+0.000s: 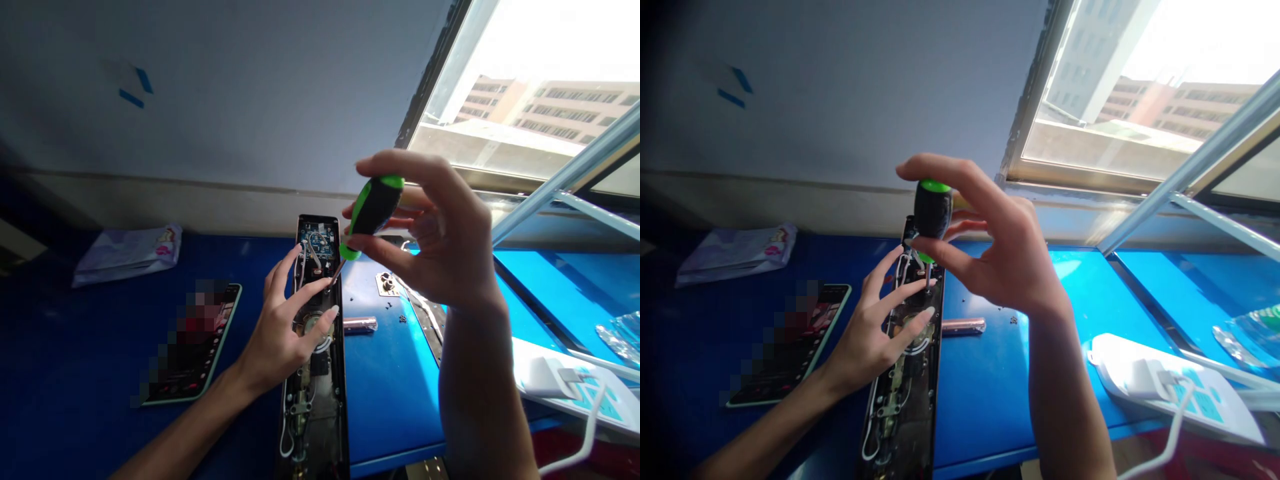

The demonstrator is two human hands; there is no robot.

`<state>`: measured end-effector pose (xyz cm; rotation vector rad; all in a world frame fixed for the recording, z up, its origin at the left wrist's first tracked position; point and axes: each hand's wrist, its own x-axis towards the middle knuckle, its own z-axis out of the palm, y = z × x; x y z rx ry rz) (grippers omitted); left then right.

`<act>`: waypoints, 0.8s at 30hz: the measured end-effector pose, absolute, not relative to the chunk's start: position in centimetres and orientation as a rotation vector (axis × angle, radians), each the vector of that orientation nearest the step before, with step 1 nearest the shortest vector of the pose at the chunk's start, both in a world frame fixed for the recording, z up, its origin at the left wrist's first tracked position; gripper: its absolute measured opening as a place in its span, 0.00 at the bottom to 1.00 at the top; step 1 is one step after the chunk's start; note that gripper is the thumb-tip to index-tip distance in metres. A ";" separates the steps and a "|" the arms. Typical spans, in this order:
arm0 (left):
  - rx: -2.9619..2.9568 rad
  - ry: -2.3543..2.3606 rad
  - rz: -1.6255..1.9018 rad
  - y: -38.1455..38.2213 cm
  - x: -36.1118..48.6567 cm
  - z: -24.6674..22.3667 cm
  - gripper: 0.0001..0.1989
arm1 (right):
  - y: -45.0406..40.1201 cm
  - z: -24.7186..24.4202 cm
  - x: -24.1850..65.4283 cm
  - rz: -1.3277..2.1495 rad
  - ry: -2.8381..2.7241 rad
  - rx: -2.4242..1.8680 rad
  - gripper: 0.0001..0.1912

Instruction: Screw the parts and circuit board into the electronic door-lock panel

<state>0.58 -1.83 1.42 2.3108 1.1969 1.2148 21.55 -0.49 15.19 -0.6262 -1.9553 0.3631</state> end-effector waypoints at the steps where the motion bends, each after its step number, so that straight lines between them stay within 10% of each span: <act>1: 2.309 1.199 1.191 -1.8 0.6 1.3 0.18 | -0.6 15.2 21.4 0.371 -1.986 -0.653 0.29; 24: 2.142 1.245 1.153 -1.7 0.8 1.5 0.24 | -0.2 14.6 20.8 0.476 -1.982 -0.635 0.18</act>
